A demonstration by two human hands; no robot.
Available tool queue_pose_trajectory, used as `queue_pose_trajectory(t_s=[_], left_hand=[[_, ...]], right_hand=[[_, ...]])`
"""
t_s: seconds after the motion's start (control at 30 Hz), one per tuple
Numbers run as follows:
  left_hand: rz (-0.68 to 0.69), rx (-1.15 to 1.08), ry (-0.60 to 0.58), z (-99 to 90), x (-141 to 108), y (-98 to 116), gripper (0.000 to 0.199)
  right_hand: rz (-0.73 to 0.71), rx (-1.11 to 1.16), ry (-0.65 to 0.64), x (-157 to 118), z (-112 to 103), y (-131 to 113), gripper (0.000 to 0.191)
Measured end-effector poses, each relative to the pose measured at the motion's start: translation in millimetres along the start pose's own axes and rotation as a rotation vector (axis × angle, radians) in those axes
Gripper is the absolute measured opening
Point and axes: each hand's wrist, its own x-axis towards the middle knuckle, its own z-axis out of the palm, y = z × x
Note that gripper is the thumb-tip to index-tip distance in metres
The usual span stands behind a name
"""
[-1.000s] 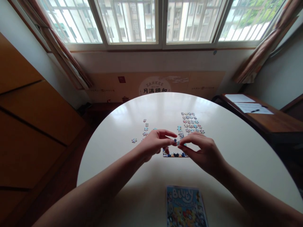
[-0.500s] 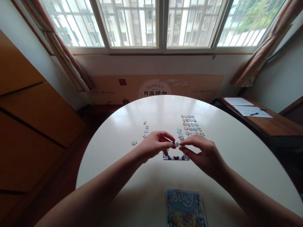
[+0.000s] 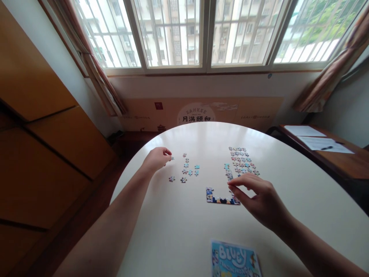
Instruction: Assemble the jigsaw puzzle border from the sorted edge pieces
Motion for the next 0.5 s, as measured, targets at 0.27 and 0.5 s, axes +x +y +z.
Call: queue_pose_trajectory(t_s=[0.27, 0.5], left_hand=[[-0.033, 0.179, -0.097, 7.1, -5.6, 1.2, 0.020], [0.038, 0.348, -0.036, 6.8, -3.7, -0.1, 0.020]], right_hand=[[0.019, -0.011, 0.004, -0.4, -1.0, 1.5, 0.015], [0.031, -0.029, 0.020, -0.7, -1.4, 7.7, 0.012]])
